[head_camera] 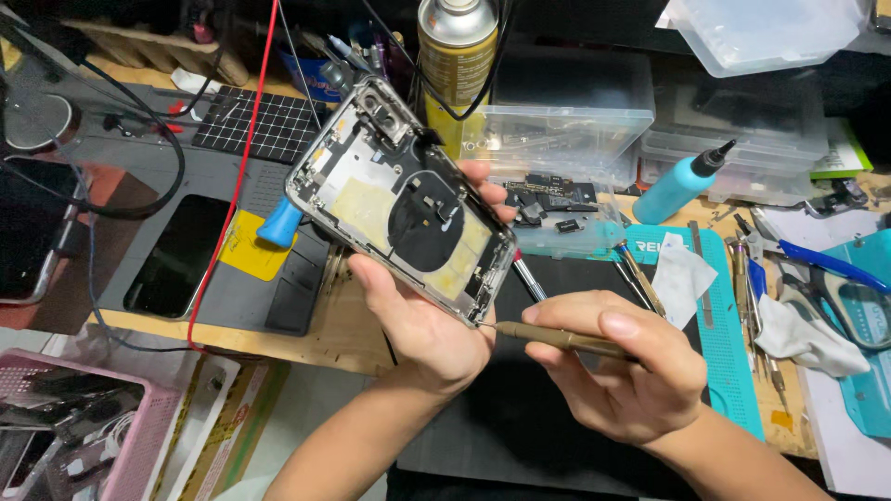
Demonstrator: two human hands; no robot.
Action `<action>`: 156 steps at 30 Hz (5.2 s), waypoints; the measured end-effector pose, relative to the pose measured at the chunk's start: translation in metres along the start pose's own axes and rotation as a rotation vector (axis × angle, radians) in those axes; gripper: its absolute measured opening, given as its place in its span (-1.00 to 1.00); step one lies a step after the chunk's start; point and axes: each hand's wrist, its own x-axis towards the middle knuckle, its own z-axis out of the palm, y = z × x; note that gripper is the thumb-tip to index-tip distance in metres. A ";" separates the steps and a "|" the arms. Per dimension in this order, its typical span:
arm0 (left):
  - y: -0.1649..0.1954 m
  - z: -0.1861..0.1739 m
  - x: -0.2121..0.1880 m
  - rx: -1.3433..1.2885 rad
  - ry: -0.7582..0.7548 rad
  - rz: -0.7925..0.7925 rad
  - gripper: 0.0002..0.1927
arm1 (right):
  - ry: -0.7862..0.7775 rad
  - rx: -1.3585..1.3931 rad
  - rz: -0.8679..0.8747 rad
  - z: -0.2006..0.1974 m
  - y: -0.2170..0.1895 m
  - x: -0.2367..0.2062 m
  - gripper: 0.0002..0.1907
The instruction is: The person repairs a disassembled smartphone at a workbench, holding the frame in one hand while using a screwdriver, tweezers and a pry tool to remove screws, detach small internal components and transfer parts between the phone and the bench. They reposition the phone repeatedly to work on different edges and internal sections.
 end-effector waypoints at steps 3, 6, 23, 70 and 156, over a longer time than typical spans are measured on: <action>-0.007 -0.002 0.000 0.019 0.066 0.039 -0.11 | 0.072 0.080 0.080 0.008 0.006 -0.001 -0.24; -0.012 -0.002 0.002 0.086 0.089 0.103 -0.14 | 0.167 0.215 0.164 0.018 0.010 -0.005 -0.26; -0.020 -0.008 0.012 0.060 0.245 0.021 -0.25 | 0.025 0.493 0.243 0.013 0.014 -0.003 -0.36; -0.017 0.001 0.017 -0.070 0.259 -0.125 -0.23 | -0.050 0.187 0.201 -0.004 0.013 0.011 -0.20; -0.025 -0.006 0.017 0.038 0.307 -0.187 -0.23 | -0.054 0.055 0.114 0.002 0.013 0.020 -0.14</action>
